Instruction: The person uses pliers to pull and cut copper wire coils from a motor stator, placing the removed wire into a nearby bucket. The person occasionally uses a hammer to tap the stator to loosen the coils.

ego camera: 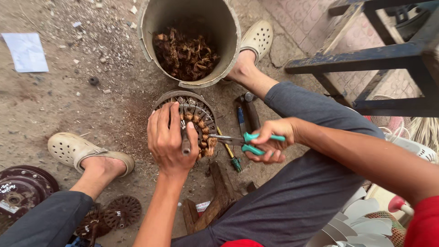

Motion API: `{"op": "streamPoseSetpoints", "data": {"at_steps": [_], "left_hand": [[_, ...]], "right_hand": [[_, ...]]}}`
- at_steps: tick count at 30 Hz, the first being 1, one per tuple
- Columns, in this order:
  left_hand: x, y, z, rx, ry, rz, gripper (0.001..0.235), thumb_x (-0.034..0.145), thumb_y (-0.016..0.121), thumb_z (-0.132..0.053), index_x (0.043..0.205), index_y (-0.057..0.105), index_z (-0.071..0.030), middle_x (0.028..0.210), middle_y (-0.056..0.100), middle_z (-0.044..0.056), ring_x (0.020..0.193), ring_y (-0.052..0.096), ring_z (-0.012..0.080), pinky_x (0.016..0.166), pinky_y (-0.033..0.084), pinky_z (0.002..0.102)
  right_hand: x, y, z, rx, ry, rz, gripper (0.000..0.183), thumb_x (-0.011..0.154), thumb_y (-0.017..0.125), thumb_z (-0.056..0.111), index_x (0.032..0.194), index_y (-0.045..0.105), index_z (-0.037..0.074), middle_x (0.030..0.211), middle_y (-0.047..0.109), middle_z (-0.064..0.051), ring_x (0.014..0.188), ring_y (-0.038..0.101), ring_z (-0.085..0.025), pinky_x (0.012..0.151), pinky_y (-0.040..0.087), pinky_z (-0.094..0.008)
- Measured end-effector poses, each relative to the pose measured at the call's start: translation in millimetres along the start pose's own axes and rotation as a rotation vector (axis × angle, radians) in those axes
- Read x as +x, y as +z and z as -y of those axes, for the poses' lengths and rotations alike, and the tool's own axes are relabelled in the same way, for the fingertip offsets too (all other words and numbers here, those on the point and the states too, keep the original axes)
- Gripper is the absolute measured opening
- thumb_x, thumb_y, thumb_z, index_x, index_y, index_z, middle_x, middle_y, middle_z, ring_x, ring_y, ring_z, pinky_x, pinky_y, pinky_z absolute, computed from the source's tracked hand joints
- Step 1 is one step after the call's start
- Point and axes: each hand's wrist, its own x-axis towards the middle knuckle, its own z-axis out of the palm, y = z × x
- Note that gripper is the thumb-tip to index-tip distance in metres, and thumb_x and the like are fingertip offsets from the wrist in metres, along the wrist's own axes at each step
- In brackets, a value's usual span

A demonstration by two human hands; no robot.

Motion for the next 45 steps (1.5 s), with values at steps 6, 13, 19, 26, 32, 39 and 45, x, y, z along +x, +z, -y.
{"op": "streamPoseSetpoints", "data": {"at_steps": [6,13,19,26,32,39,45], "left_hand": [[5,-3,-4,0.049,-0.055,0.062,0.046,0.084,0.061,-0.007,0.128,0.062,0.008,0.127,0.064,0.023,0.12,0.063,0.0399,0.114,0.045,0.058],[10,-1,-3,0.05,-0.054,0.057,0.051,0.077,0.057,-0.001,0.127,0.063,0.007,0.126,0.065,0.023,0.118,0.065,0.0386,0.113,0.047,0.058],[3,1,-1,0.037,-0.026,0.035,0.053,0.078,0.056,0.0,0.13,0.062,0.009,0.127,0.064,0.026,0.12,0.063,0.0415,0.114,0.046,0.059],[7,-1,-3,0.033,0.003,0.019,0.051,0.08,0.055,0.0,0.13,0.06,0.01,0.129,0.062,0.027,0.119,0.061,0.0444,0.116,0.044,0.059],[0,5,2,0.051,0.011,0.009,0.05,0.081,0.056,0.001,0.13,0.062,0.009,0.128,0.064,0.027,0.118,0.062,0.0442,0.114,0.046,0.058],[-4,13,10,0.096,0.013,-0.025,0.048,0.085,0.06,-0.002,0.132,0.063,0.007,0.128,0.064,0.025,0.12,0.063,0.0381,0.116,0.046,0.055],[-2,3,3,0.034,0.016,-0.03,0.049,0.08,0.063,-0.001,0.127,0.063,0.009,0.126,0.065,0.023,0.117,0.063,0.0403,0.112,0.048,0.054]], "right_hand": [[9,18,-19,-0.041,-0.068,-0.139,0.034,0.097,0.074,0.035,0.094,0.053,0.009,0.068,0.039,0.008,0.056,0.037,-0.005,0.047,0.031,-0.024],[17,52,-6,-0.924,-0.091,-0.829,0.03,0.082,0.08,0.037,0.098,0.069,0.014,0.067,0.056,0.001,0.06,0.054,-0.014,0.057,0.046,-0.037],[36,69,-25,-1.174,-0.327,-1.218,0.018,0.079,0.076,0.024,0.09,0.07,0.011,0.075,0.07,-0.01,0.072,0.067,-0.034,0.064,0.05,-0.044],[53,55,-41,-1.453,-0.578,-1.543,0.03,0.07,0.07,0.017,0.1,0.068,0.013,0.089,0.069,-0.009,0.079,0.067,-0.036,0.059,0.05,-0.048],[48,71,-43,-1.512,-0.512,-1.578,0.036,0.074,0.069,0.021,0.109,0.07,0.013,0.094,0.072,-0.008,0.084,0.07,-0.035,0.067,0.054,-0.047],[27,93,-13,-1.227,-0.058,-1.208,0.039,0.093,0.06,0.049,0.102,0.071,0.012,0.086,0.072,-0.011,0.087,0.069,-0.032,0.078,0.051,-0.048],[33,105,-16,-1.11,-0.052,-1.175,0.037,0.095,0.057,0.043,0.103,0.068,0.008,0.082,0.074,-0.011,0.081,0.073,-0.029,0.075,0.054,-0.045]]}}
